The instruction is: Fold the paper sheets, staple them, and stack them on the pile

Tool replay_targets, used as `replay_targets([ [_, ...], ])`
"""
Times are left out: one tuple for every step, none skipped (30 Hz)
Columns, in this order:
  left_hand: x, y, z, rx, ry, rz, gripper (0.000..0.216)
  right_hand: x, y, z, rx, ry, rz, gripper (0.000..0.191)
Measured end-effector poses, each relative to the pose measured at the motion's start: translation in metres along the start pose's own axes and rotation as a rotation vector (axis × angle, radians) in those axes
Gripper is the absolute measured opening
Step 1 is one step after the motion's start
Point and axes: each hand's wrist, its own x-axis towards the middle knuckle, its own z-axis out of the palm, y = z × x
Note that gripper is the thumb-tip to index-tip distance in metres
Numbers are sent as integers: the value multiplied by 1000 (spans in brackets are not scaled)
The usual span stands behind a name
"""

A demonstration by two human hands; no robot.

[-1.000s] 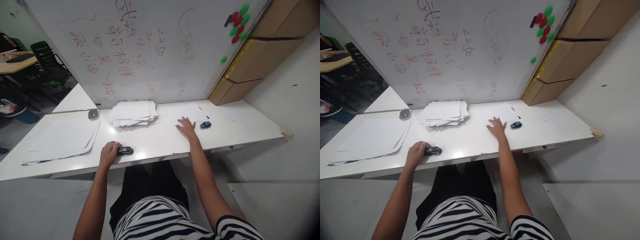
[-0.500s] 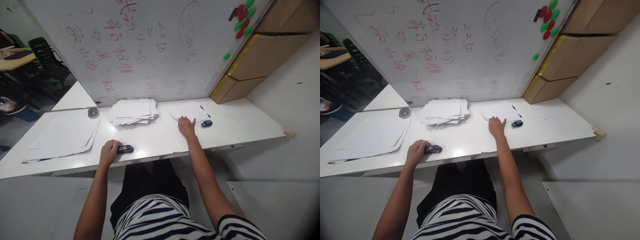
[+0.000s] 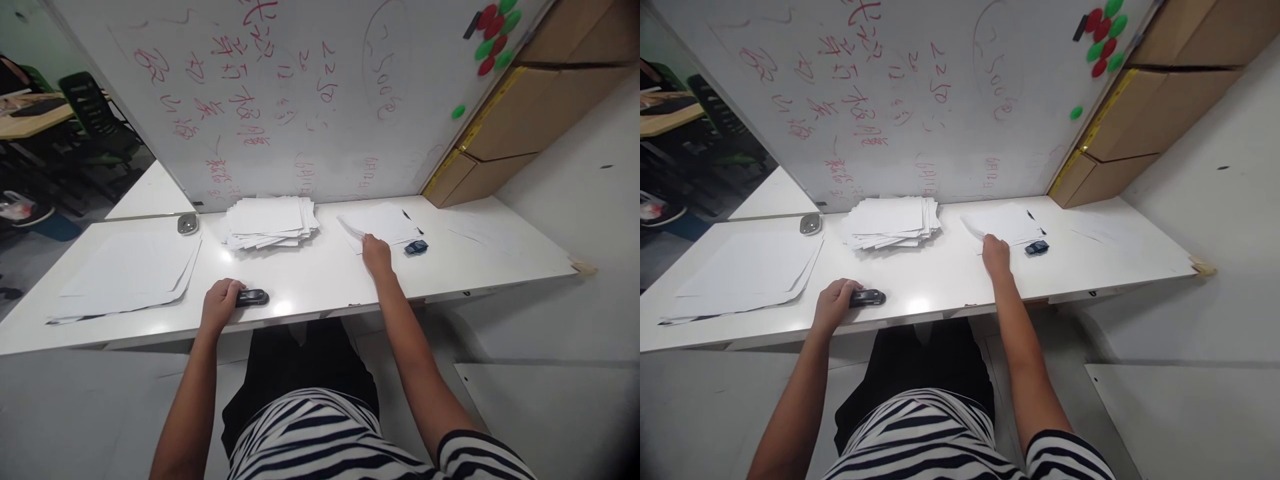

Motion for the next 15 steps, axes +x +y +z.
replay_targets([
  [0,0,0,0,-1,0,35,0,0,0,-10,-1,15,36],
  [0,0,0,-1,-3,-1,35,1,0,0,-16,2,21,35],
  [0,-1,0,-2,-5,-2,35,1,1,0,-19,8,21,33],
  [0,-1,1,-4,-5,-3,35,1,1,0,-21,14,14,32],
  [1,-1,1,-6,-3,-3,36,1,0,0,-22,20,3,31],
  [1,-2,1,-8,-1,-2,36,1,0,0,-25,22,-2,31],
  [1,-2,1,-8,1,0,36,1,0,0,-29,21,0,31],
  [1,-3,1,-6,0,3,36,1,0,0,-34,15,13,31],
  [1,-3,1,-4,-1,6,36,1,-1,0,-37,8,35,32],
  [1,-3,1,-2,-5,9,36,1,0,0,-38,1,66,34],
  [1,-3,1,0,-7,10,36,2,0,0,-32,-1,102,35],
  [0,-3,1,1,-8,10,36,2,1,0,-18,6,138,36],
  [0,-3,1,2,-7,11,36,3,2,-1,5,26,170,37],
  [0,-3,1,4,-7,12,36,4,3,-2,35,60,202,37],
  [0,-3,1,5,-7,15,37,5,4,-4,71,108,234,37],
])
